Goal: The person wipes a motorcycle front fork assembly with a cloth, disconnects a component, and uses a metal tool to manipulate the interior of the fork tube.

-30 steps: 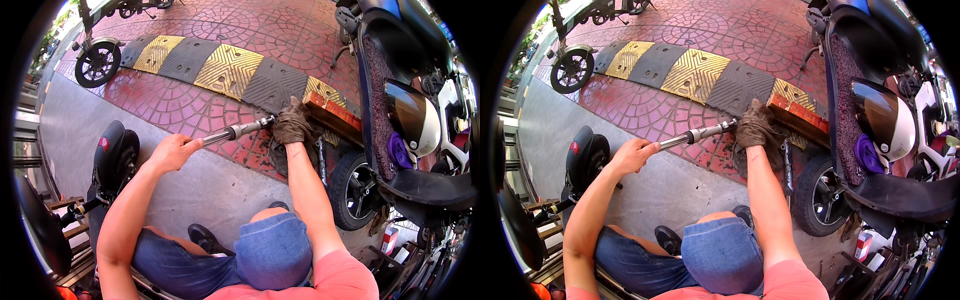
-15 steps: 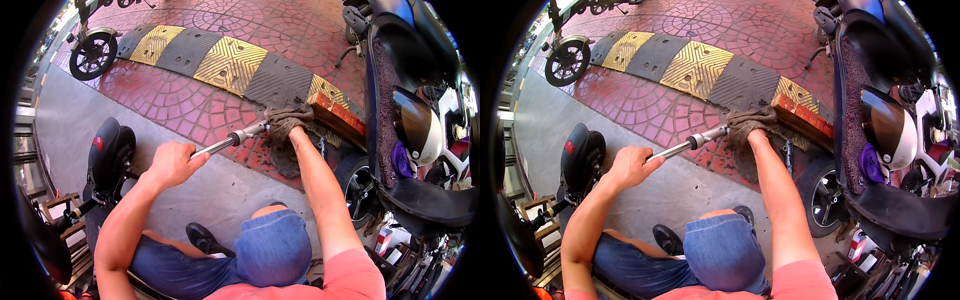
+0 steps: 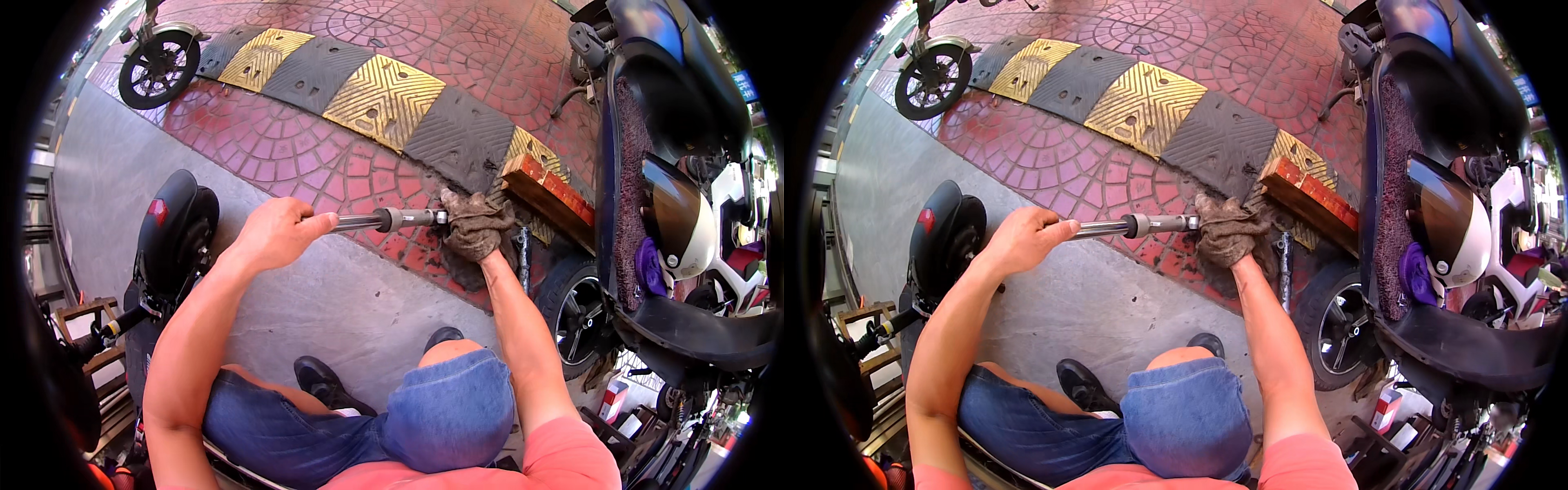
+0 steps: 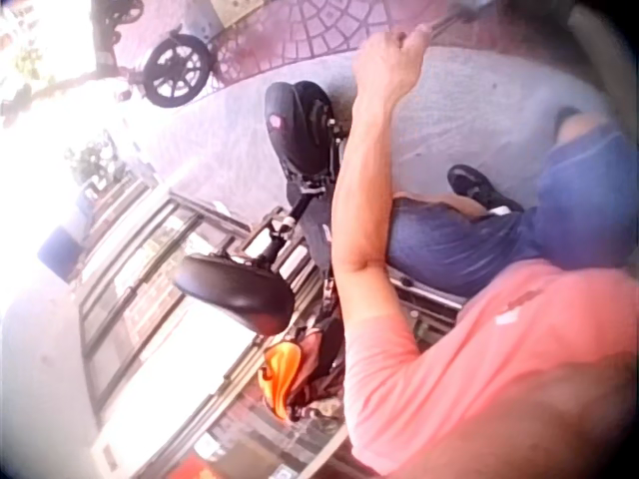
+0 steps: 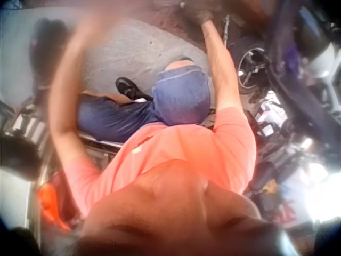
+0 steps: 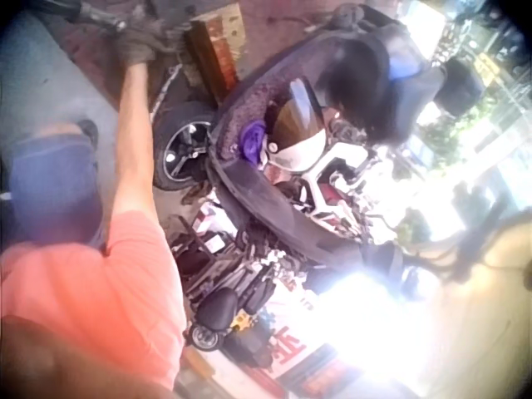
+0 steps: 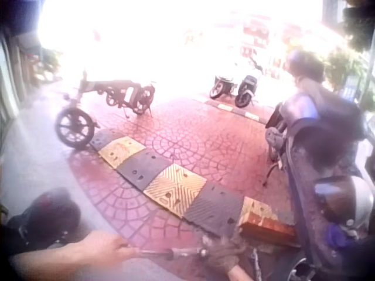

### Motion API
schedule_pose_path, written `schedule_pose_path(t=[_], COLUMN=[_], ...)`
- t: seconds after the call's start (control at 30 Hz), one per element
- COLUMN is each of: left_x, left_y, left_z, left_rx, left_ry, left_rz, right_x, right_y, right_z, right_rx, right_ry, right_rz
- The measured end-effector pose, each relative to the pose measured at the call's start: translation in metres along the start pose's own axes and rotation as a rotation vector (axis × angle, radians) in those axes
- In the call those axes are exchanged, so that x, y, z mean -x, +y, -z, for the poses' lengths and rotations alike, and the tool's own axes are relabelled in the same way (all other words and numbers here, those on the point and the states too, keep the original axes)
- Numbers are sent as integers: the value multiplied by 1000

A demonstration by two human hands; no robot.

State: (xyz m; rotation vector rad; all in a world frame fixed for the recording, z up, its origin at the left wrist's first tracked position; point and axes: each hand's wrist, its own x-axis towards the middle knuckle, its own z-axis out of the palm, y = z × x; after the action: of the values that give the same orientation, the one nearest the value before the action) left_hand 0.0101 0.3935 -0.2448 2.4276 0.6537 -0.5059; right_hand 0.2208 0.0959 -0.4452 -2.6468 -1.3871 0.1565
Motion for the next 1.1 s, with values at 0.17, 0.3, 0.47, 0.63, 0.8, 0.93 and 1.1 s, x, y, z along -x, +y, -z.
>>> schedule_pose_path(t=[0.17, 0.3, 0.47, 0.63, 0.8, 0.93, 1.1], left_x=[1, 15, 13, 24, 19, 16, 29], left_y=[-33, -26, -13, -6, 12, 13, 13], left_z=[-10, -10, -6, 1, 1, -5, -1], left_rx=[126, -131, -187, -281, -313, -318, -353], left_ry=[-14, 53, 82, 96, 115, 132, 144], left_rz=[8, -186, -233, -209, -271, -325, -343], right_x=[9, 28, 45, -13, 20, 28, -15], right_y=[2, 67, 94, -22, -9, -12, -28], right_z=[23, -8, -55, -44, -59, -63, -23], right_rx=[-531, -2211, -1916, -304, -174, 106, -519], right_ry=[82, 401, 387, 235, 265, 287, 119], right_rz=[-124, -477, -402, 108, 105, 43, -54])
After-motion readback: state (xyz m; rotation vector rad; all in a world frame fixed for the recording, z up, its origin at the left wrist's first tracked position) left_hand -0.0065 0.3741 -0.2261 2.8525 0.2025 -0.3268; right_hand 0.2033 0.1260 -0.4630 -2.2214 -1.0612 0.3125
